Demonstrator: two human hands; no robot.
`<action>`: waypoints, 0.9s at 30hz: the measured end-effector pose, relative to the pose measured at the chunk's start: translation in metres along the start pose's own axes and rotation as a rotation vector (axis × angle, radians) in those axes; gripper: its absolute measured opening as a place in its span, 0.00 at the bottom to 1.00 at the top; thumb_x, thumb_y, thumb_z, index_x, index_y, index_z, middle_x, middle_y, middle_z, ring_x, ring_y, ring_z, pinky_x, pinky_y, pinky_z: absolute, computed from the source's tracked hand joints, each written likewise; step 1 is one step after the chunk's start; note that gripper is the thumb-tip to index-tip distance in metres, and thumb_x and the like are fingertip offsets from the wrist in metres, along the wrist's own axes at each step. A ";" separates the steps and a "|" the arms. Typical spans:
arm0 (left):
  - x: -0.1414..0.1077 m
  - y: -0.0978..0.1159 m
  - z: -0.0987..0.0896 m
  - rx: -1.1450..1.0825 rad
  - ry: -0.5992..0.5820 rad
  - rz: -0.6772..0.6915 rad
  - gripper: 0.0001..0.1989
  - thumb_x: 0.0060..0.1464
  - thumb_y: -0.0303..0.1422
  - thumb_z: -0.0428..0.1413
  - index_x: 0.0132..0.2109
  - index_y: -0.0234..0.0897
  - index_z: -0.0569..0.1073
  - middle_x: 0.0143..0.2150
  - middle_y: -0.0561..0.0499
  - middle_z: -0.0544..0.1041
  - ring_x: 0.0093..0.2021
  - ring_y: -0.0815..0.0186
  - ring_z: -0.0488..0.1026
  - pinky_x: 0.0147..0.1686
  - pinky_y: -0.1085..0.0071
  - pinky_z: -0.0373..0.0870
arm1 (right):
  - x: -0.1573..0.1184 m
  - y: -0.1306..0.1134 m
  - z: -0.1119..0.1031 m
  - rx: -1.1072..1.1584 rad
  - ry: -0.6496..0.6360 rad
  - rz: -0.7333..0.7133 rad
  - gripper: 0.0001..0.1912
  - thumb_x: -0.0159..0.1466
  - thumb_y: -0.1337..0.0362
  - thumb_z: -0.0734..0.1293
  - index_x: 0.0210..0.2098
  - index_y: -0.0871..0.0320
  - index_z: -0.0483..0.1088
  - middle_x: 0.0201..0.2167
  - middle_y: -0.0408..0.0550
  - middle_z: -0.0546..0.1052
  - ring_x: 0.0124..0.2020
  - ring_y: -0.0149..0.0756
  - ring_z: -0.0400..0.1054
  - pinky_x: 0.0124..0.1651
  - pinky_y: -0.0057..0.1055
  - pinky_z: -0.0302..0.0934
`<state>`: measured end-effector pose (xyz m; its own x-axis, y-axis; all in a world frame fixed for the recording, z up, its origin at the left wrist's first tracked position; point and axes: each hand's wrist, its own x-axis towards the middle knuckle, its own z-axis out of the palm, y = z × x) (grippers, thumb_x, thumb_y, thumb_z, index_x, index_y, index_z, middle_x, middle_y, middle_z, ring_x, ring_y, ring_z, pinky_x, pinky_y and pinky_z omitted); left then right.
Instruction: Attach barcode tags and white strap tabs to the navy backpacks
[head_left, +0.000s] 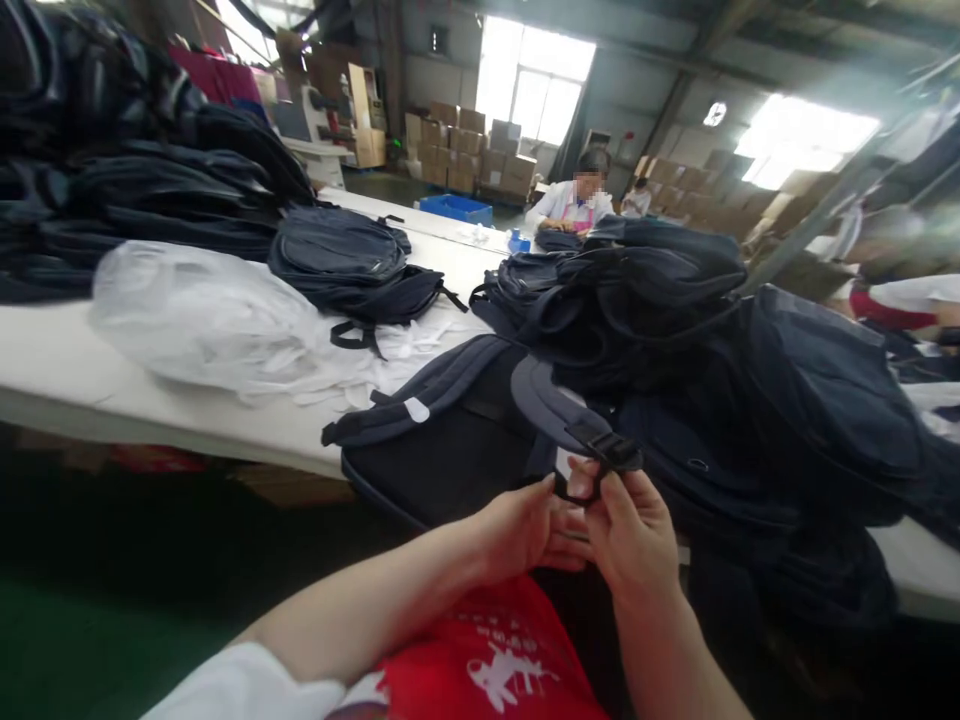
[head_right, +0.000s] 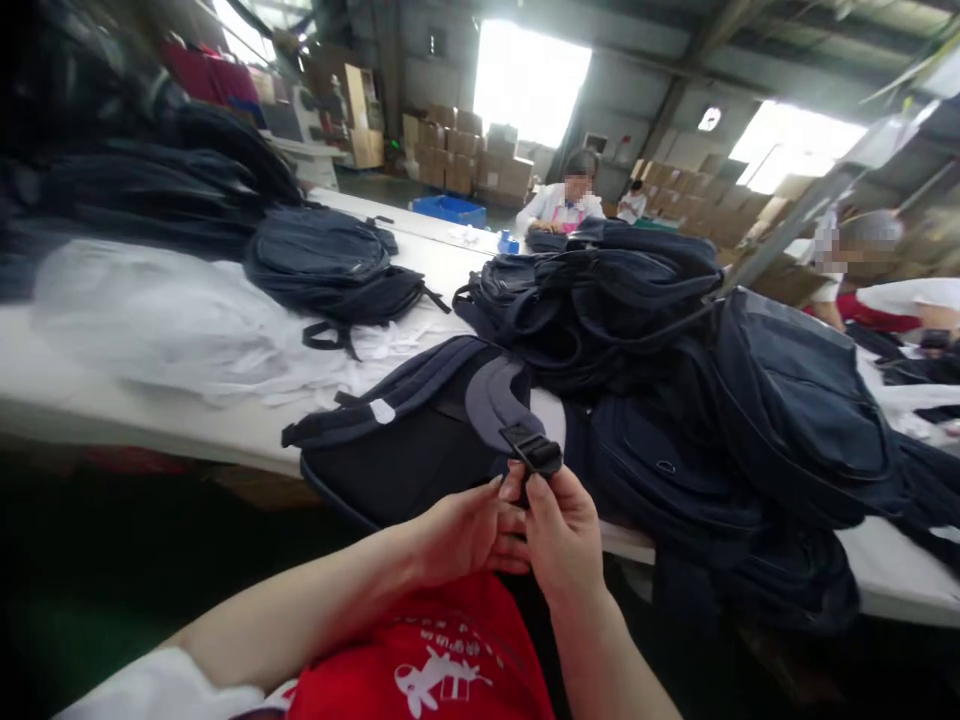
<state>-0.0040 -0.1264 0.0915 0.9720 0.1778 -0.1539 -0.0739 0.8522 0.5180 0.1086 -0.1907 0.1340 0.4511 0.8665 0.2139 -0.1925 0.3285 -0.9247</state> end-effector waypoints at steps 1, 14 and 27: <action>0.002 0.000 0.002 -0.066 0.065 0.086 0.23 0.63 0.46 0.44 0.41 0.33 0.75 0.38 0.45 0.77 0.38 0.65 0.75 0.43 0.69 0.66 | -0.008 0.003 -0.001 -0.005 -0.003 0.003 0.07 0.61 0.58 0.70 0.33 0.54 0.75 0.25 0.43 0.73 0.29 0.32 0.67 0.41 0.35 0.66; -0.005 0.026 -0.013 -0.145 0.513 0.210 0.27 0.63 0.40 0.40 0.41 0.20 0.77 0.40 0.33 0.79 0.40 0.56 0.77 0.41 0.64 0.73 | -0.078 0.056 -0.040 -0.687 -0.237 0.050 0.12 0.67 0.58 0.62 0.41 0.50 0.77 0.51 0.52 0.68 0.53 0.44 0.64 0.54 0.39 0.62; -0.009 0.030 -0.049 0.001 0.675 0.144 0.15 0.62 0.30 0.48 0.38 0.22 0.76 0.35 0.37 0.80 0.35 0.62 0.79 0.44 0.66 0.74 | -0.046 0.063 -0.047 -0.673 -0.364 0.045 0.12 0.65 0.64 0.60 0.44 0.55 0.73 0.44 0.52 0.73 0.44 0.39 0.69 0.49 0.37 0.64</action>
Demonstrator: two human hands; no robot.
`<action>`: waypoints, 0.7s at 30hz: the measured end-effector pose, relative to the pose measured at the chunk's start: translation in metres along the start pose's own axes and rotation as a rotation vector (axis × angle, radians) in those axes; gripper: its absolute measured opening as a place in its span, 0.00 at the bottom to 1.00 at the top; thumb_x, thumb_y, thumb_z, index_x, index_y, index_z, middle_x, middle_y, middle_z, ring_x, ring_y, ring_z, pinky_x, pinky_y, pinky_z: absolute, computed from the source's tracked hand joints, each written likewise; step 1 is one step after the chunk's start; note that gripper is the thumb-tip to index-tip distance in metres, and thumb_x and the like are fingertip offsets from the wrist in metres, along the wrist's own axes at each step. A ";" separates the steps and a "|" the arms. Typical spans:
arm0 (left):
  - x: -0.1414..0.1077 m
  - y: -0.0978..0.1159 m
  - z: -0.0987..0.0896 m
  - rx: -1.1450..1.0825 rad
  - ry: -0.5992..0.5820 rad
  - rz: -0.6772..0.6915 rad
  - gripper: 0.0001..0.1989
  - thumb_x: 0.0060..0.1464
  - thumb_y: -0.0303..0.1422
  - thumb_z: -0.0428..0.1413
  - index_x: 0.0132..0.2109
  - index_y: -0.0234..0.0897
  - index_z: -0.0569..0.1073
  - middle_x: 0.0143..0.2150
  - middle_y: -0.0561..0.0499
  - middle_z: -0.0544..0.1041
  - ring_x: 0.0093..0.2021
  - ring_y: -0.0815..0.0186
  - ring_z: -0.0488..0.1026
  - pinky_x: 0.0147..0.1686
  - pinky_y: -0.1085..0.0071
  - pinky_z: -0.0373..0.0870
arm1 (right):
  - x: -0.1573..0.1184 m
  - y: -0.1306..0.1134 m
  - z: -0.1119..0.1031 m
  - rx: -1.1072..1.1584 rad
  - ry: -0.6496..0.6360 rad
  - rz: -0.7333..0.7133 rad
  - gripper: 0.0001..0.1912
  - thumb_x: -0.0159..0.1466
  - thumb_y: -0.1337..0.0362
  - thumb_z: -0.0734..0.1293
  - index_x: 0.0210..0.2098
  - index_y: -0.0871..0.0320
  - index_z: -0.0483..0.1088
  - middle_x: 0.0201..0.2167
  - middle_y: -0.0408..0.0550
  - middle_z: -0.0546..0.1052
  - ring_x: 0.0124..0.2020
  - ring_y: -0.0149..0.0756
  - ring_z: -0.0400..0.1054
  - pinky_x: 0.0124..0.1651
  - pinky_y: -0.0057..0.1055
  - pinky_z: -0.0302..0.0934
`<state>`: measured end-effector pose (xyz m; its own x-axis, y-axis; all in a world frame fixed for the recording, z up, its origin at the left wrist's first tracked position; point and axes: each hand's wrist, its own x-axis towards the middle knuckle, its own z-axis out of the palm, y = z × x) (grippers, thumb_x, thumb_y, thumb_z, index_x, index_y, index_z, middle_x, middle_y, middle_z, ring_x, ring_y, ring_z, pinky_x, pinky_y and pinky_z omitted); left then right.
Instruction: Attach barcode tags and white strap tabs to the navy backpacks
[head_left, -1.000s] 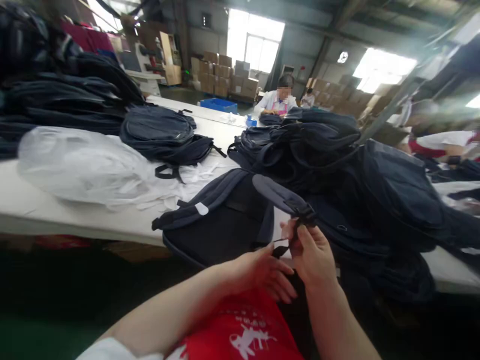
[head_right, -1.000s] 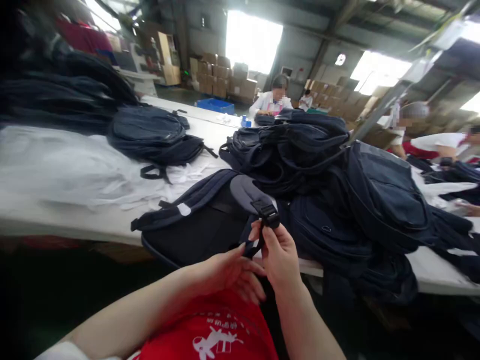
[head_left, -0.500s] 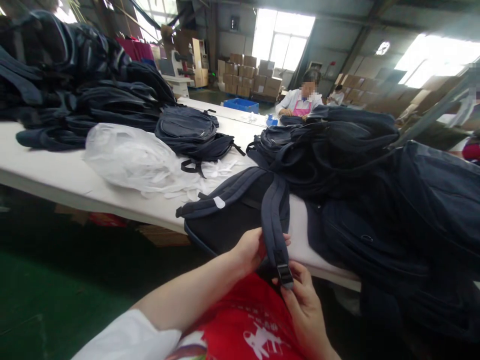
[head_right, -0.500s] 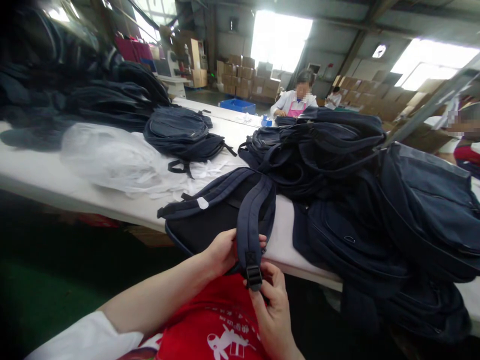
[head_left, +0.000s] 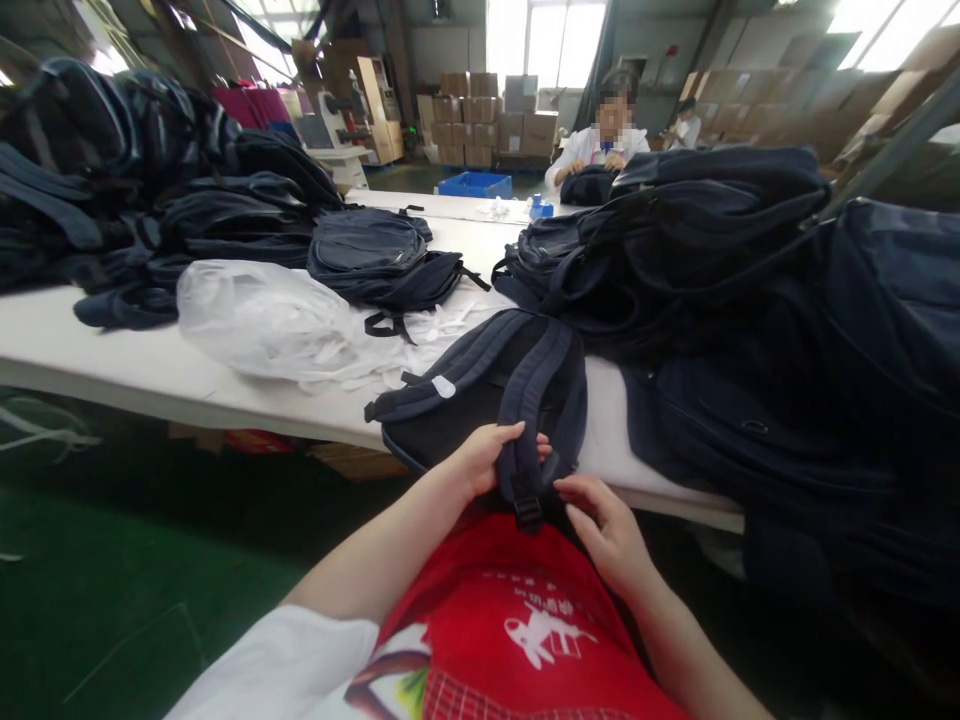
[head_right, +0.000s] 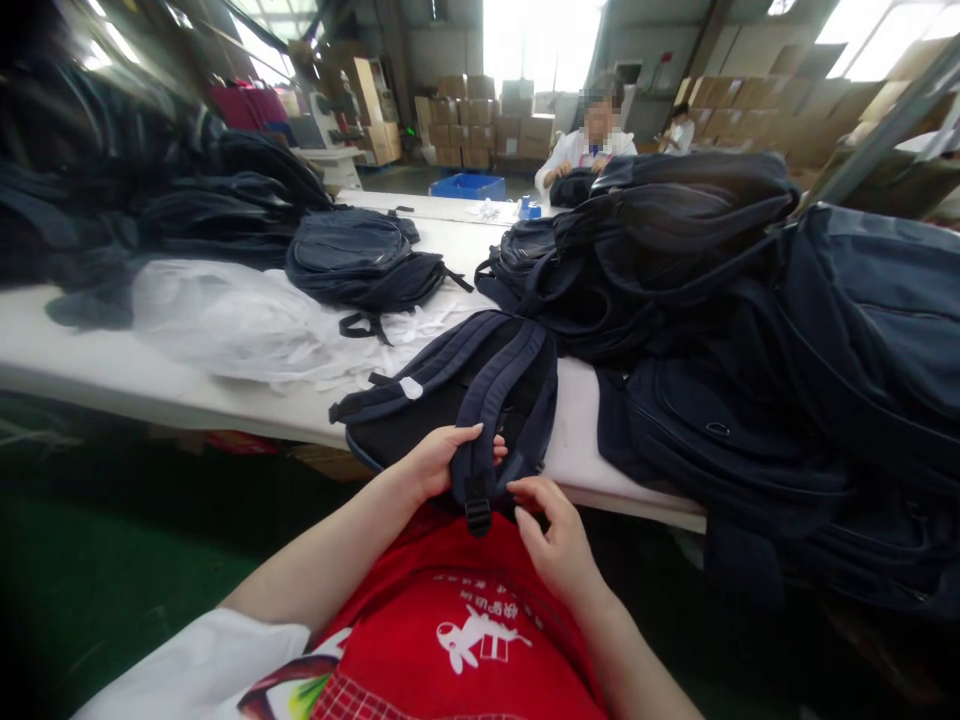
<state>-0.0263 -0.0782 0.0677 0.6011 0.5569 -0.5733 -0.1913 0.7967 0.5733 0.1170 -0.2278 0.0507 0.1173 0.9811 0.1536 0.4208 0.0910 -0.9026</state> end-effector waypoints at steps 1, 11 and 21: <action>-0.001 0.002 -0.002 0.016 -0.030 -0.005 0.17 0.63 0.31 0.47 0.39 0.22 0.76 0.36 0.36 0.80 0.36 0.62 0.79 0.45 0.66 0.74 | 0.004 0.000 -0.003 0.023 0.012 0.001 0.12 0.66 0.63 0.60 0.44 0.56 0.73 0.45 0.52 0.73 0.46 0.40 0.69 0.49 0.37 0.64; -0.027 0.089 -0.003 0.943 0.375 0.515 0.21 0.54 0.48 0.57 0.25 0.35 0.75 0.26 0.45 0.78 0.41 0.53 0.76 0.41 0.68 0.68 | 0.042 -0.031 0.002 -0.069 0.072 -0.159 0.11 0.63 0.56 0.66 0.36 0.57 0.75 0.33 0.49 0.74 0.34 0.38 0.68 0.37 0.33 0.64; -0.036 0.133 0.055 0.537 -0.132 0.529 0.16 0.50 0.43 0.63 0.35 0.32 0.76 0.28 0.49 0.78 0.25 0.69 0.72 0.31 0.73 0.68 | 0.098 -0.088 -0.020 0.061 0.153 -0.185 0.19 0.58 0.51 0.71 0.42 0.58 0.74 0.25 0.45 0.72 0.23 0.31 0.61 0.24 0.28 0.55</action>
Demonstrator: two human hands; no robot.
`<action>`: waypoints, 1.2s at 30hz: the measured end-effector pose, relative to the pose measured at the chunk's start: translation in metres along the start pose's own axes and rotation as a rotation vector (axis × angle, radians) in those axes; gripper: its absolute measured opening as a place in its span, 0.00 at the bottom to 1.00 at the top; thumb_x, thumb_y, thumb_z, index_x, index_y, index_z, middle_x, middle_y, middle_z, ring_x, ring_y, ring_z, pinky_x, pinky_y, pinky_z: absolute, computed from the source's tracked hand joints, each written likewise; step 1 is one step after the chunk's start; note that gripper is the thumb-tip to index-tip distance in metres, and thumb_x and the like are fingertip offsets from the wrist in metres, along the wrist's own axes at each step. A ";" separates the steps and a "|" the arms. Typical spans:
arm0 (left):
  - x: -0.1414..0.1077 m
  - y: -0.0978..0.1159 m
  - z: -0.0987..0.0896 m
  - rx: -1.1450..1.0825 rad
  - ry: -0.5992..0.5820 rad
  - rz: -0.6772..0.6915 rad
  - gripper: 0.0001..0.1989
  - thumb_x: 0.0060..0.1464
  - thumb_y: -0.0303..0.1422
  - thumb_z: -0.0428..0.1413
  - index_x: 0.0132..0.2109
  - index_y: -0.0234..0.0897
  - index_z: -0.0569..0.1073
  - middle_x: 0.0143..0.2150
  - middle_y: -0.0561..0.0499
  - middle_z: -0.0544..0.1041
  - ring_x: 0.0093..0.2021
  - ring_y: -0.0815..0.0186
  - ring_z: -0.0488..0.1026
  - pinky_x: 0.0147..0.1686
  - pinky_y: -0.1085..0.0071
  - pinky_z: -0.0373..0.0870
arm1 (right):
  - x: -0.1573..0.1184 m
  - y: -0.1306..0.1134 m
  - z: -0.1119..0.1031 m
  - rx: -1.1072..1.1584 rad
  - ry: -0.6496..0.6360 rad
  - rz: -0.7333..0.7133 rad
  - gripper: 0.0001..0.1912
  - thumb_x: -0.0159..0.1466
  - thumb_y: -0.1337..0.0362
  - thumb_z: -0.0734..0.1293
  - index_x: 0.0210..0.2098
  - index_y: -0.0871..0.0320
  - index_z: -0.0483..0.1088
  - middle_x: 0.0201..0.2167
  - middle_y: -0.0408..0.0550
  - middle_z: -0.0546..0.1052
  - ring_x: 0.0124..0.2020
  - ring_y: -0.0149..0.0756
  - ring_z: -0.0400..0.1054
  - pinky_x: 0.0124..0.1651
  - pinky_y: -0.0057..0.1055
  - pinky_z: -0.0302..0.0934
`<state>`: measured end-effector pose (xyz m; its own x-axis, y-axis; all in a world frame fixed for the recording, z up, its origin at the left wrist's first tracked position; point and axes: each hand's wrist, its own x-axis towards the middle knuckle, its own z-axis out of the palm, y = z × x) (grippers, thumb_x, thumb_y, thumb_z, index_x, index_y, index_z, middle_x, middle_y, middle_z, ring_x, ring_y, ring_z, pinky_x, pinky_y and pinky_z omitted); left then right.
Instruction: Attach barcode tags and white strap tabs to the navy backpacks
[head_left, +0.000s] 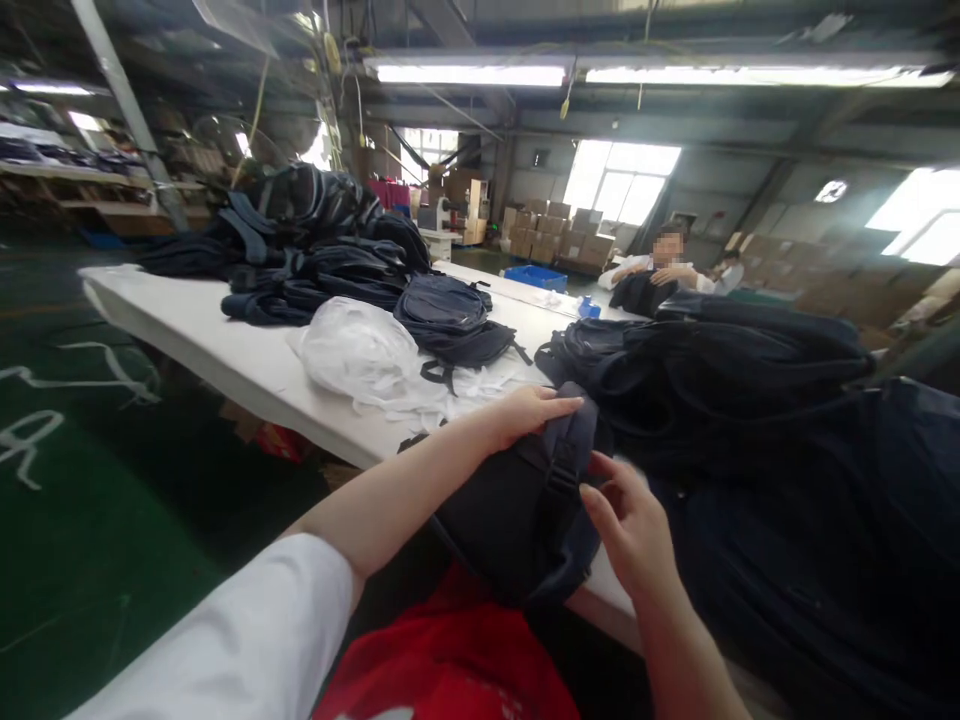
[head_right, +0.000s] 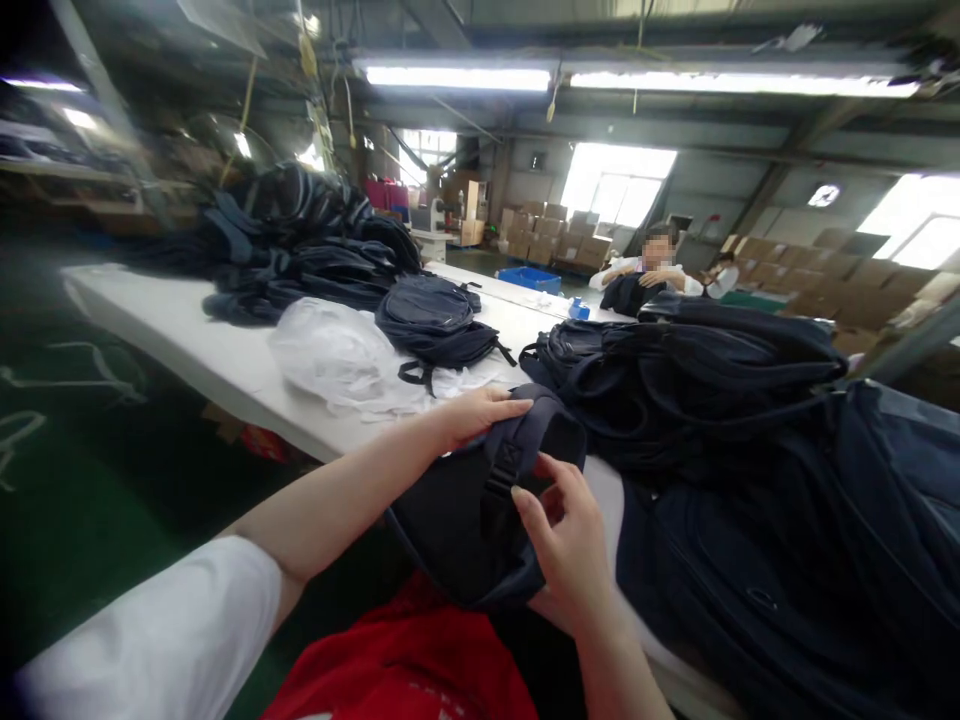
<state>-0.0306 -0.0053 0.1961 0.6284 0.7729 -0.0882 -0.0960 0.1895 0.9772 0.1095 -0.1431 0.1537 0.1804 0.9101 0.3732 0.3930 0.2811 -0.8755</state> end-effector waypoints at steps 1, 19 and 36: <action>0.001 0.001 0.003 0.044 -0.013 0.030 0.16 0.51 0.44 0.62 0.35 0.33 0.76 0.28 0.49 0.78 0.26 0.68 0.72 0.31 0.73 0.68 | 0.011 -0.002 0.001 0.096 -0.044 0.080 0.19 0.58 0.49 0.70 0.38 0.59 0.74 0.20 0.42 0.68 0.20 0.29 0.58 0.22 0.26 0.52; -0.036 -0.030 0.028 -0.438 -0.324 -0.393 0.23 0.62 0.40 0.43 0.39 0.28 0.77 0.37 0.40 0.81 0.39 0.62 0.78 0.41 0.69 0.69 | 0.044 -0.021 -0.008 0.544 0.025 0.330 0.19 0.52 0.51 0.75 0.32 0.59 0.73 0.17 0.38 0.69 0.13 0.23 0.56 0.14 0.21 0.49; -0.010 -0.078 0.040 -0.677 -0.076 -0.592 0.34 0.63 0.49 0.34 0.43 0.21 0.72 0.33 0.35 0.78 0.36 0.52 0.79 0.34 0.60 0.76 | -0.055 0.047 0.003 0.245 -0.194 0.532 0.23 0.55 0.44 0.71 0.28 0.61 0.71 0.17 0.41 0.70 0.16 0.27 0.60 0.19 0.24 0.56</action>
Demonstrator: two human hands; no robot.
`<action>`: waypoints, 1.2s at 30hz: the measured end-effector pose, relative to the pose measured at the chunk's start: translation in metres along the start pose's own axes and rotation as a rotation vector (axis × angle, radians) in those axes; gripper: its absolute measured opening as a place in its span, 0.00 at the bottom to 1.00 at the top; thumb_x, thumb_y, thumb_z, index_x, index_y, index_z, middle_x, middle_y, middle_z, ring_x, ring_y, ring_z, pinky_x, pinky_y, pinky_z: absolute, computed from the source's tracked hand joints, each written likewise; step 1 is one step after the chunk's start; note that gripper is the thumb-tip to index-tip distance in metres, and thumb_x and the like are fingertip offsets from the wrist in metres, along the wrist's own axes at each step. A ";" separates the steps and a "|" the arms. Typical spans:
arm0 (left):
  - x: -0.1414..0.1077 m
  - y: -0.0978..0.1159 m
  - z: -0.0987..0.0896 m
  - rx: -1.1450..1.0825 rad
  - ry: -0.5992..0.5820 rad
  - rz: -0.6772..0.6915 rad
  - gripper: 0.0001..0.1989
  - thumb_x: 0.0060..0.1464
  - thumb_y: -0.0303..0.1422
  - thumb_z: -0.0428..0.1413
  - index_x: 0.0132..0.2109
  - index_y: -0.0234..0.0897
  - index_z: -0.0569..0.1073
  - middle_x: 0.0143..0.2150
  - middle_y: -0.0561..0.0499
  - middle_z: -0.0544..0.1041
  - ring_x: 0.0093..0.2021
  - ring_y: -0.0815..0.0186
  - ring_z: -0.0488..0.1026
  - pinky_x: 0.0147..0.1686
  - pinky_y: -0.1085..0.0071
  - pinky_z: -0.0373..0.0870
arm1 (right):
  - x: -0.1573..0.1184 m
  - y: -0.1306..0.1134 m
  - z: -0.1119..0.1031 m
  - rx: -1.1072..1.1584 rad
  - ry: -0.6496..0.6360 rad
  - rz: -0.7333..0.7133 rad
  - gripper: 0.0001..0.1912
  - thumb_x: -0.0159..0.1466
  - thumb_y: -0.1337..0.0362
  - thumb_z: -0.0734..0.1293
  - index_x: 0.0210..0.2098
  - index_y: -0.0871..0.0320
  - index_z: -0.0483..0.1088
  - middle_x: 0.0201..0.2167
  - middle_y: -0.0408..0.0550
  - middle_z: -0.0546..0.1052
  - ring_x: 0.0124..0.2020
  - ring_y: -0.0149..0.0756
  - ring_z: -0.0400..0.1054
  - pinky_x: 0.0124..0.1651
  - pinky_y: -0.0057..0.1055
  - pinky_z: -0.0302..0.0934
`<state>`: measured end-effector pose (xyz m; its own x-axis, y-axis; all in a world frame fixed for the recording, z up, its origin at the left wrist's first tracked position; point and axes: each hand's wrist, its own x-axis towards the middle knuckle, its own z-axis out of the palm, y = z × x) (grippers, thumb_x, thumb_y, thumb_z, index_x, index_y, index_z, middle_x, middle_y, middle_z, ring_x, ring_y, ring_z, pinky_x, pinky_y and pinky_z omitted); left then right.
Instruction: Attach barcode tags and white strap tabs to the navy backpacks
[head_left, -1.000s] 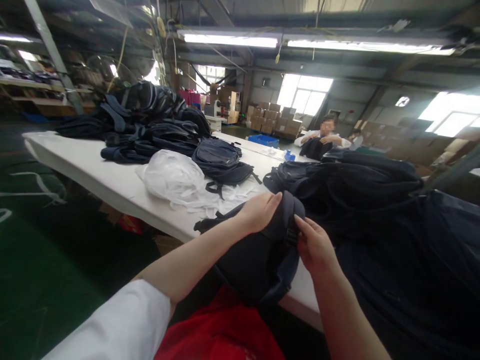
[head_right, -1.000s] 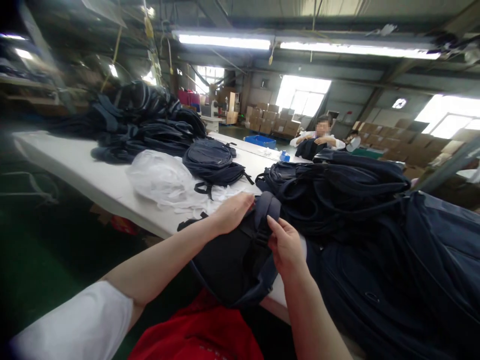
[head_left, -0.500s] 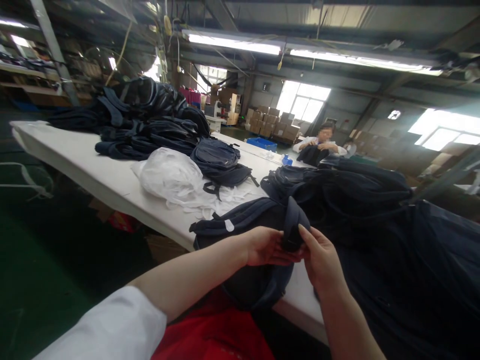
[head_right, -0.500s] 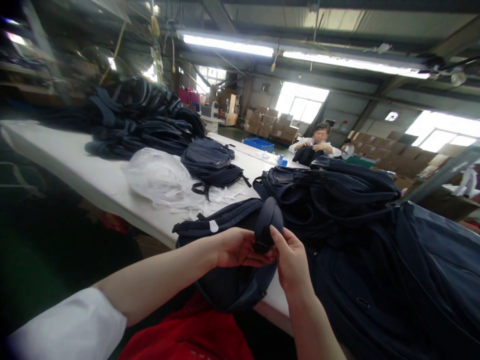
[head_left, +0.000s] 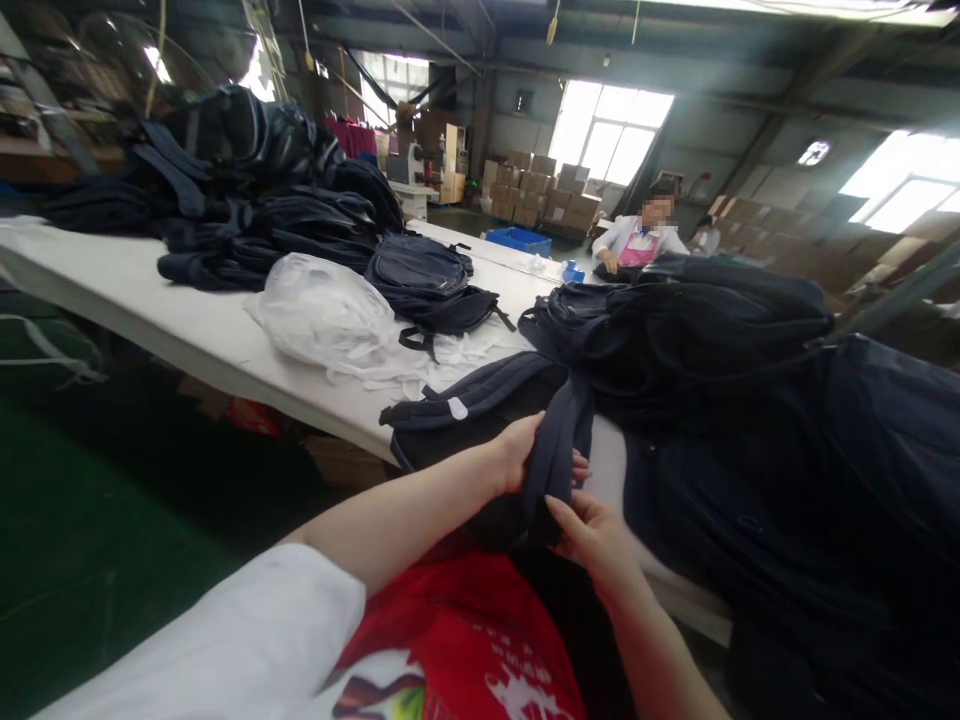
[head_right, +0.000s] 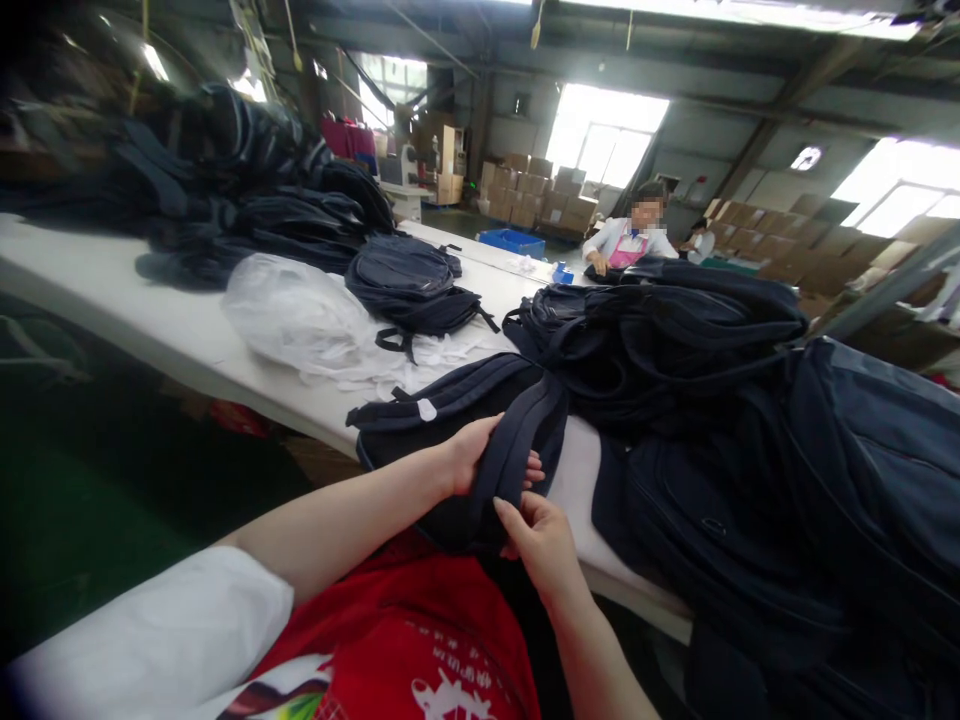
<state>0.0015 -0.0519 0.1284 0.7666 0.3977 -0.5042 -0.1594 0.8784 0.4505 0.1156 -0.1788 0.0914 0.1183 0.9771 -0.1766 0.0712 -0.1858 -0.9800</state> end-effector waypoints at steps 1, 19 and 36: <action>0.001 0.000 -0.004 -0.022 0.007 -0.013 0.38 0.62 0.54 0.33 0.44 0.21 0.72 0.32 0.36 0.78 0.36 0.51 0.79 0.34 0.59 0.76 | 0.000 0.006 0.004 -0.009 -0.013 0.004 0.23 0.55 0.44 0.70 0.28 0.61 0.71 0.17 0.41 0.70 0.16 0.27 0.61 0.19 0.24 0.56; 0.011 -0.001 -0.082 0.072 0.032 -0.196 0.19 0.65 0.39 0.43 0.44 0.26 0.72 0.25 0.48 0.73 0.24 0.65 0.74 0.33 0.64 0.76 | 0.034 0.016 -0.018 -0.435 0.158 -0.188 0.17 0.61 0.50 0.64 0.30 0.57 0.73 0.23 0.45 0.76 0.24 0.36 0.71 0.29 0.30 0.62; 0.016 -0.020 -0.076 -0.044 0.135 -0.205 0.19 0.66 0.36 0.41 0.38 0.26 0.70 0.21 0.50 0.71 0.18 0.69 0.70 0.26 0.68 0.76 | 0.074 0.062 0.007 -0.213 -0.054 0.171 0.17 0.55 0.54 0.62 0.36 0.59 0.71 0.17 0.38 0.68 0.13 0.26 0.54 0.17 0.25 0.46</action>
<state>-0.0301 -0.0430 0.0549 0.6965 0.2390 -0.6766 -0.0385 0.9540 0.2974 0.1221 -0.1172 0.0169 0.0940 0.9329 -0.3476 0.2619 -0.3601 -0.8954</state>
